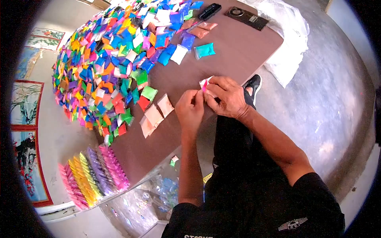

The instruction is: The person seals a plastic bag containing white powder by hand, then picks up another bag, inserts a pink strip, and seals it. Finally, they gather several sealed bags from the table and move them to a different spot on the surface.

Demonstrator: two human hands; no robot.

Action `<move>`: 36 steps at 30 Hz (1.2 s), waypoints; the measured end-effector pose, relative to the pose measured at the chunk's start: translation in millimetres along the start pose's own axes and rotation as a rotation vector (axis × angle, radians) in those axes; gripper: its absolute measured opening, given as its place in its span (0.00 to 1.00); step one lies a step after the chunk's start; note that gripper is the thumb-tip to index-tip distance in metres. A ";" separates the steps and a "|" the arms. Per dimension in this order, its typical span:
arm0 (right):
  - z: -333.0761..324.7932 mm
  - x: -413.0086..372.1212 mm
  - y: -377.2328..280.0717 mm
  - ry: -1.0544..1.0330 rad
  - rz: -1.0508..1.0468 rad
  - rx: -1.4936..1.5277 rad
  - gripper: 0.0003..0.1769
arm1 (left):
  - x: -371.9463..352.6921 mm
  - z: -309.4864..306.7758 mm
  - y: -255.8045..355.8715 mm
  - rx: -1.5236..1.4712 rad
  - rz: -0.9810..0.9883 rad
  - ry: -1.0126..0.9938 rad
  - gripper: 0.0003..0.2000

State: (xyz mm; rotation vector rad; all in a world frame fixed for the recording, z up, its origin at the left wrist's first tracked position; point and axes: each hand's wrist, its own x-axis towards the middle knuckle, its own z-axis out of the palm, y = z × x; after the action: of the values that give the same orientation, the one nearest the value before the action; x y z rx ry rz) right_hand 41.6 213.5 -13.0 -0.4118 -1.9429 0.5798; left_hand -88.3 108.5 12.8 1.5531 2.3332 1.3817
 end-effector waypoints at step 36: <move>-2.3 -0.6 -0.7 -0.022 0.030 0.005 0.13 | 0.4 5.1 0.7 -0.150 -0.146 0.011 0.09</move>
State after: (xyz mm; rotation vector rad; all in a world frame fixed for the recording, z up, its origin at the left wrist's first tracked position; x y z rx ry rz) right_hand 44.0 213.1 -12.2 -0.4337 -1.9591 0.6108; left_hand -85.7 112.2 10.3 1.3119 2.2385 1.4949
